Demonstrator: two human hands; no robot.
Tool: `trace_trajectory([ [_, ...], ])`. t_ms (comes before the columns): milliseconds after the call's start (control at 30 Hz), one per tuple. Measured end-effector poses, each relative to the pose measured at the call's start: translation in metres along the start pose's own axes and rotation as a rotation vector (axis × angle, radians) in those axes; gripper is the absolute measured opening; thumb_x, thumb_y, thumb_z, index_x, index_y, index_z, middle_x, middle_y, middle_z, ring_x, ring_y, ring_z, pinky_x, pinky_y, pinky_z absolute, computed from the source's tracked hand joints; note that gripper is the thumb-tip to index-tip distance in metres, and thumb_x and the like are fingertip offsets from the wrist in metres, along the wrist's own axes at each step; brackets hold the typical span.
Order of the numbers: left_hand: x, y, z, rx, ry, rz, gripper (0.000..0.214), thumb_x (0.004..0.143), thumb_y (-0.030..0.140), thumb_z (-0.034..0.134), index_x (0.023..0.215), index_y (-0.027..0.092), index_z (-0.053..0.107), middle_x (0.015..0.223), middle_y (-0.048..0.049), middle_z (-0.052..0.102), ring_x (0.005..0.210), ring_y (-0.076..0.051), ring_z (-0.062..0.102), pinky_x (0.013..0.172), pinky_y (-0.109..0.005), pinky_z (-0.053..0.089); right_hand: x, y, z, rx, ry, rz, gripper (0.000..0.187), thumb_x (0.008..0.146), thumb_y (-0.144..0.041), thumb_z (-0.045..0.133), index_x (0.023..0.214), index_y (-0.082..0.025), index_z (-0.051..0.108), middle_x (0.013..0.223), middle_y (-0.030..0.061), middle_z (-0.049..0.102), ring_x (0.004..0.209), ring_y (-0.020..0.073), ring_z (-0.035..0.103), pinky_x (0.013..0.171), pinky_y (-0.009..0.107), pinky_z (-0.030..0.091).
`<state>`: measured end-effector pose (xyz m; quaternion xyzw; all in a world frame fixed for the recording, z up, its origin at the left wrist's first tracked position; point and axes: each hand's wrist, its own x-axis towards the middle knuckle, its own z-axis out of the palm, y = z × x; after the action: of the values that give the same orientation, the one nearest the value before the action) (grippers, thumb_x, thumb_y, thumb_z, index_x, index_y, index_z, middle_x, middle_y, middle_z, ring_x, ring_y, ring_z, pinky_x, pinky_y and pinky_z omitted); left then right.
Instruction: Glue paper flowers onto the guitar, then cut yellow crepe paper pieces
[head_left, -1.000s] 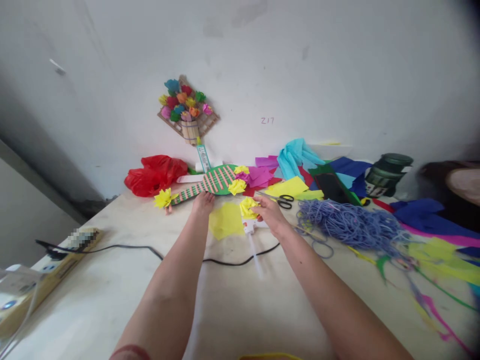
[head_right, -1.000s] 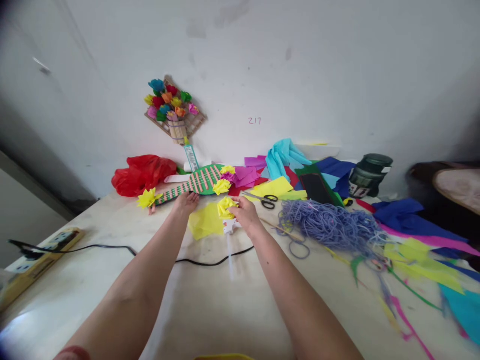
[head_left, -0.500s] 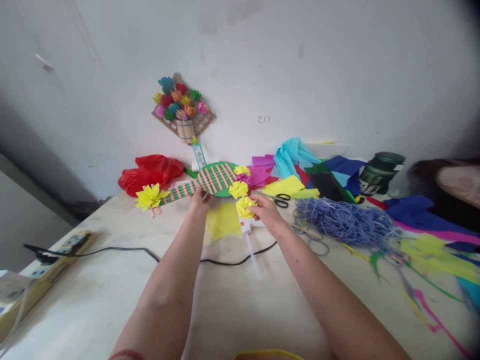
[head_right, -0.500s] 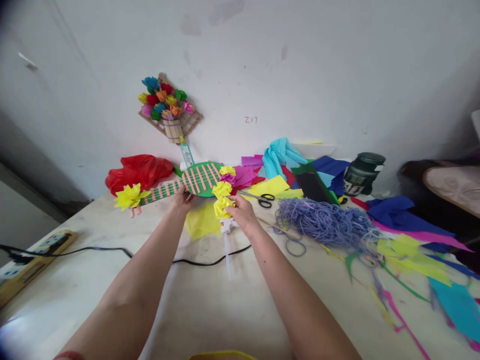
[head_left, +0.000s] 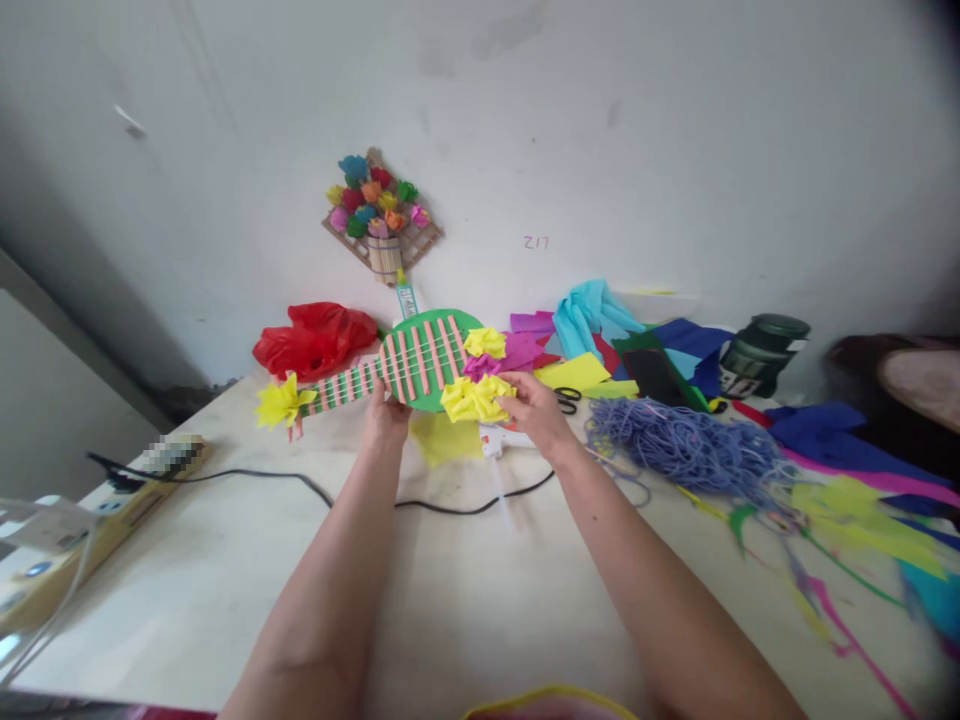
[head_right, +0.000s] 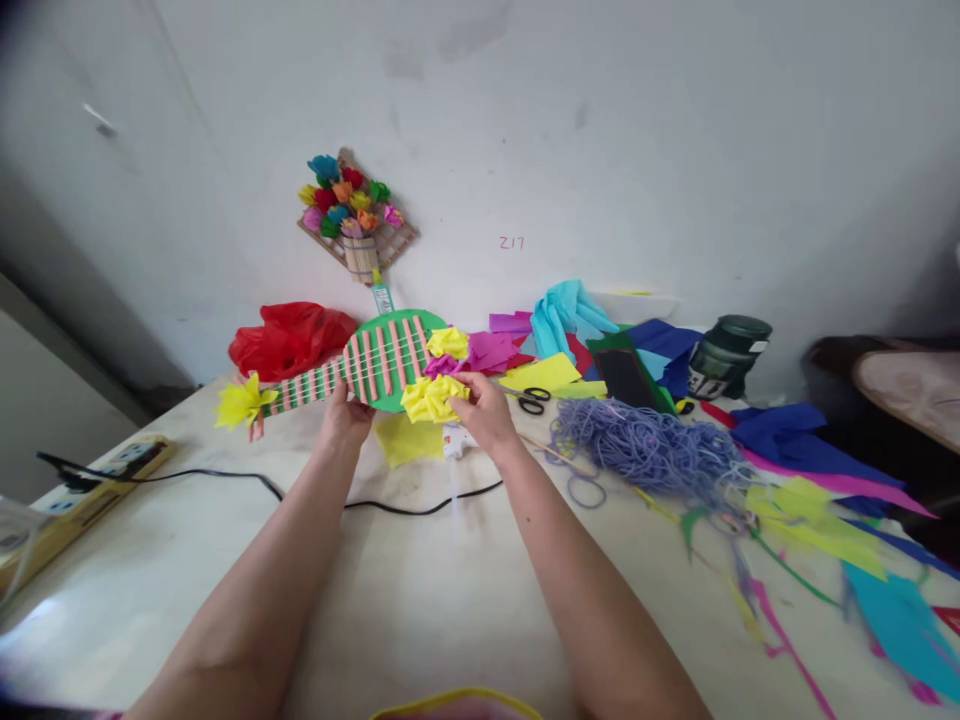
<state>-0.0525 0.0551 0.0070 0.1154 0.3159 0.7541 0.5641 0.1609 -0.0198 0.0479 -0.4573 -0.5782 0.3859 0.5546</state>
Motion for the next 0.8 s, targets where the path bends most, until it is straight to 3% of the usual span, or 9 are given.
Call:
trace_trajectory([
  [100,-0.003,0.005,-0.007,-0.009,0.015,0.02,0.023,0.083,0.035,0.045,0.095,0.02,0.058,0.069,-0.0012,0.062,0.061,-0.012,0.061,0.062,-0.023,0.05,0.0,-0.014,-0.011,0.024,0.045,-0.021,0.039,0.061,-0.025,0.056,0.099,-0.016,0.056,0.082,0.0031,0.064,0.071,0.0144,0.057,0.057,0.024,0.044],
  [233,-0.008,0.007,-0.01,0.021,0.008,0.047,0.026,0.079,0.033,0.052,0.101,0.021,0.058,0.086,-0.0037,0.066,0.084,-0.015,0.062,0.076,-0.026,0.049,0.003,-0.022,-0.025,0.066,0.104,-0.04,0.038,0.06,-0.026,0.056,0.097,-0.016,0.057,0.078,0.0017,0.063,0.064,0.0129,0.055,0.049,0.022,0.04],
  [367,-0.012,0.007,-0.011,0.046,-0.085,-0.015,0.032,0.078,0.035,0.053,0.102,0.015,0.059,0.099,-0.0095,0.064,0.099,-0.021,0.057,0.087,-0.033,0.045,0.007,-0.02,-0.033,0.117,0.124,-0.003,0.037,0.058,-0.027,0.058,0.094,-0.016,0.059,0.076,0.0006,0.061,0.06,0.0107,0.053,0.044,0.02,0.037],
  [500,-0.014,0.009,-0.012,0.078,-0.198,-0.06,0.032,0.078,0.035,0.053,0.099,0.013,0.06,0.097,-0.0109,0.065,0.097,-0.022,0.058,0.087,-0.035,0.045,0.009,-0.019,-0.032,0.144,0.116,0.049,0.037,0.057,-0.028,0.059,0.092,-0.014,0.059,0.074,0.0013,0.061,0.058,0.0102,0.053,0.044,0.02,0.038],
  [800,-0.025,0.011,-0.004,0.124,-0.224,-0.072,0.029,0.077,0.03,0.055,0.1,0.014,0.06,0.093,-0.01,0.066,0.092,-0.023,0.061,0.084,-0.035,0.047,0.008,-0.008,-0.021,-0.014,-0.007,0.064,0.035,0.059,-0.021,0.057,0.093,-0.013,0.06,0.074,0.0025,0.064,0.06,0.0119,0.056,0.047,0.02,0.041],
])
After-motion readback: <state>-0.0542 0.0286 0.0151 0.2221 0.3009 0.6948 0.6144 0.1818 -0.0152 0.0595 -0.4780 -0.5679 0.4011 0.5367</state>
